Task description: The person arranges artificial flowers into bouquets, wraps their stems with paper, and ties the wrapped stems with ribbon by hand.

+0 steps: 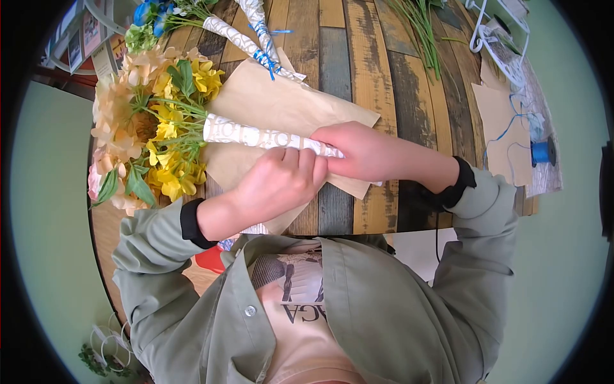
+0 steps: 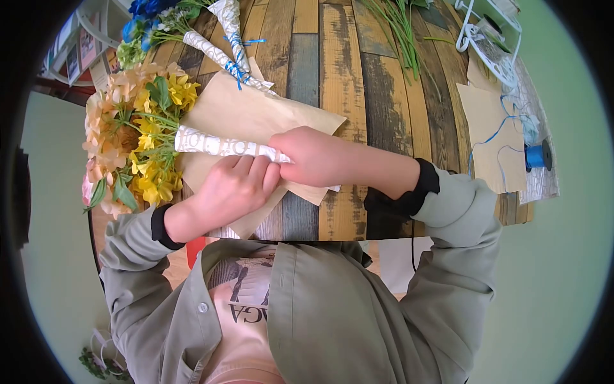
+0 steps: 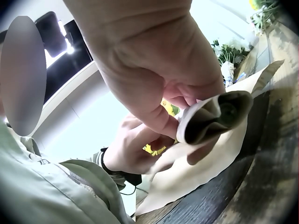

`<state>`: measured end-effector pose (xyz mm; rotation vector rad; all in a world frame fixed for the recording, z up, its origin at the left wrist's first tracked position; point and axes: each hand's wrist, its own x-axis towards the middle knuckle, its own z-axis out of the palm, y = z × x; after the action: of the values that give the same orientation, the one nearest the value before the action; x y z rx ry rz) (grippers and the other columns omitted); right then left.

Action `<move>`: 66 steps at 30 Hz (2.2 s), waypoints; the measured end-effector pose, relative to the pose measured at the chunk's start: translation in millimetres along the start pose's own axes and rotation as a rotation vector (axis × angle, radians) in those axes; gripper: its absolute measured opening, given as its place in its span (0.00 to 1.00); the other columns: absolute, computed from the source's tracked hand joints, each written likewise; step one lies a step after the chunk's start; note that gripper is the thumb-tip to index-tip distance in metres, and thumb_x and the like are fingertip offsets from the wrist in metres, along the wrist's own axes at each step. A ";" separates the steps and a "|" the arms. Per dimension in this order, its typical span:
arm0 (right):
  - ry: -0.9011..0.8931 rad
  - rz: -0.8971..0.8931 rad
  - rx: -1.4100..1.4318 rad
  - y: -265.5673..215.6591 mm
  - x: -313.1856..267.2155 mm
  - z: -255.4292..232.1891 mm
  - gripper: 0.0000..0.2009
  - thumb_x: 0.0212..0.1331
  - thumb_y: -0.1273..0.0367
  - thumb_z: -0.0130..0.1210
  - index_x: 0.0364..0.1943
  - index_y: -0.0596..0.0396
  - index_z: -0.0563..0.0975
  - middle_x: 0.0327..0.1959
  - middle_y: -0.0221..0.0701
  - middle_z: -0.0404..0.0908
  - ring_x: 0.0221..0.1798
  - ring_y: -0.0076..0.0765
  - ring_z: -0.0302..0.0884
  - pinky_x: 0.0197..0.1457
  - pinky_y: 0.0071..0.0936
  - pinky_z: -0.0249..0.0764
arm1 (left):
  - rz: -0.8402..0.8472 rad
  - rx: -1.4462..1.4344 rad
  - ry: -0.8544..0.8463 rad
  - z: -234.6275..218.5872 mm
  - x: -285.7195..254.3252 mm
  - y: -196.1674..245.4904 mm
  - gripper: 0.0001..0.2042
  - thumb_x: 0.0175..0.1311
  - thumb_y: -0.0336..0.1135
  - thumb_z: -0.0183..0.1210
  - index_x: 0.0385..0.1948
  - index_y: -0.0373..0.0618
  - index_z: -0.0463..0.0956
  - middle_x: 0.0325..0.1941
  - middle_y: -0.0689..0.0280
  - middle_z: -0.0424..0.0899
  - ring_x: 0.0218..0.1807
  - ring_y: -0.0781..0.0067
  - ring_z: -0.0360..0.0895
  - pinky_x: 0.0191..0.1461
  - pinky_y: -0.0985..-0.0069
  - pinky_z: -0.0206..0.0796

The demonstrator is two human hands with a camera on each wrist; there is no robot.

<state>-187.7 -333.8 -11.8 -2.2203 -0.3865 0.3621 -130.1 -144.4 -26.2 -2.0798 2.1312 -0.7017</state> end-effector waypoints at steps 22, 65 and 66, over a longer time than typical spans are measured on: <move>0.351 0.016 0.047 2.8 -9.4 21.7 0.12 0.54 0.72 0.51 0.42 0.59 0.66 0.31 0.46 0.76 0.35 0.53 0.75 0.37 0.39 0.71 | 0.018 -0.117 0.267 3.4 8.4 -22.8 0.06 0.43 0.34 0.54 0.24 0.47 0.72 0.27 0.69 0.70 0.37 0.71 0.72 0.36 0.78 0.64; 0.216 0.279 0.713 5.6 -42.2 22.9 0.08 0.58 0.69 0.55 0.35 0.58 0.70 0.29 0.30 0.73 0.25 0.20 0.73 0.25 0.18 0.69 | -0.089 -0.804 -0.510 -17.1 19.4 -66.0 0.20 0.56 0.50 0.59 0.38 0.40 0.71 0.25 0.53 0.77 0.28 0.47 0.75 0.31 0.59 0.65; 0.216 0.281 0.720 8.4 -42.1 23.6 0.08 0.58 0.69 0.55 0.35 0.58 0.70 0.29 0.30 0.73 0.25 0.20 0.73 0.25 0.18 0.69 | -0.078 -0.777 -0.498 -14.8 18.6 -65.6 0.19 0.57 0.49 0.58 0.35 0.40 0.69 0.24 0.53 0.76 0.28 0.46 0.74 0.31 0.58 0.64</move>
<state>-233.8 -339.1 -27.4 -1.5755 0.1645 0.3364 -76.1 -156.6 16.3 -2.2998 2.1987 0.7095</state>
